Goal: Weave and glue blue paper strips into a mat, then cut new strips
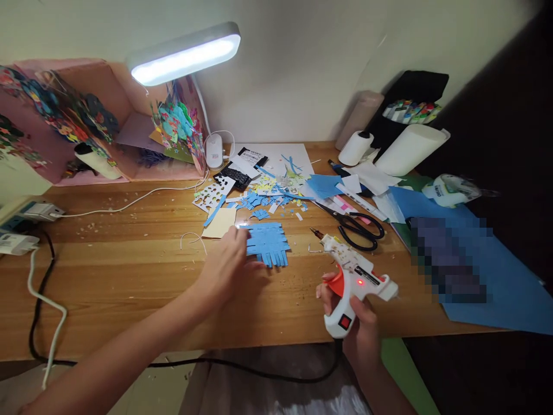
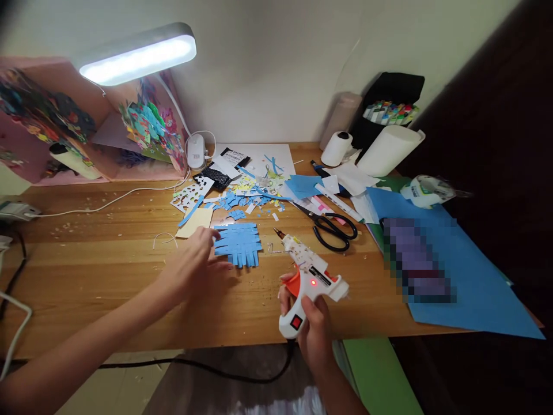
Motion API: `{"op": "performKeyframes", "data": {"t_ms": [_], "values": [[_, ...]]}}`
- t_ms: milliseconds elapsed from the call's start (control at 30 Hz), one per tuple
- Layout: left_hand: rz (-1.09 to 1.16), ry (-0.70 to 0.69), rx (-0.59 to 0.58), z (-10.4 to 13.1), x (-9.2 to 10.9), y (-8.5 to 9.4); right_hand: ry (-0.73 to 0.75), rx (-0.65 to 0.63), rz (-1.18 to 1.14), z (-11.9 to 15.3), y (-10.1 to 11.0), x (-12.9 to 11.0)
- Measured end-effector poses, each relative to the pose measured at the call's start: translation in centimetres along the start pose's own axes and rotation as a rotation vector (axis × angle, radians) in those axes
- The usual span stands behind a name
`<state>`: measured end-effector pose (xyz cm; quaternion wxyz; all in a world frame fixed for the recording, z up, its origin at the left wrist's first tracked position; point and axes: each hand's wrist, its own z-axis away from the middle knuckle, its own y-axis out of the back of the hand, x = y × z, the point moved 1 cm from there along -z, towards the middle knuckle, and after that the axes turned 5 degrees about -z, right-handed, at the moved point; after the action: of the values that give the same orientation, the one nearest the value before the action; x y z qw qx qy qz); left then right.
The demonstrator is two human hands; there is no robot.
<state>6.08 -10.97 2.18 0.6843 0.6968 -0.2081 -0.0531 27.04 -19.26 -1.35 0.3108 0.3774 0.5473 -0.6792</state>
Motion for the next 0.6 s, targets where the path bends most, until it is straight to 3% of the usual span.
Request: {"op": "performKeyframes", "data": {"t_ms": [67, 133, 467, 600], "values": [[0.024, -0.209, -0.057, -1.2, -0.2, -0.3, -0.027, -0.012, 0.03, 0.3, 0.0, 0.2], [0.069, -0.303, -0.096, -2.2, -0.7, -0.8, -0.058, -0.018, 0.058, 0.6, 0.0, 0.4], [0.369, -0.265, -0.094, -2.9, -2.1, -2.0, -0.157, -0.066, 0.147, 0.5, 1.0, 1.7], [0.401, -0.297, -0.109, -2.8, -2.1, -1.8, -0.147, -0.017, 0.135, 0.3, 0.5, 1.8]]}}
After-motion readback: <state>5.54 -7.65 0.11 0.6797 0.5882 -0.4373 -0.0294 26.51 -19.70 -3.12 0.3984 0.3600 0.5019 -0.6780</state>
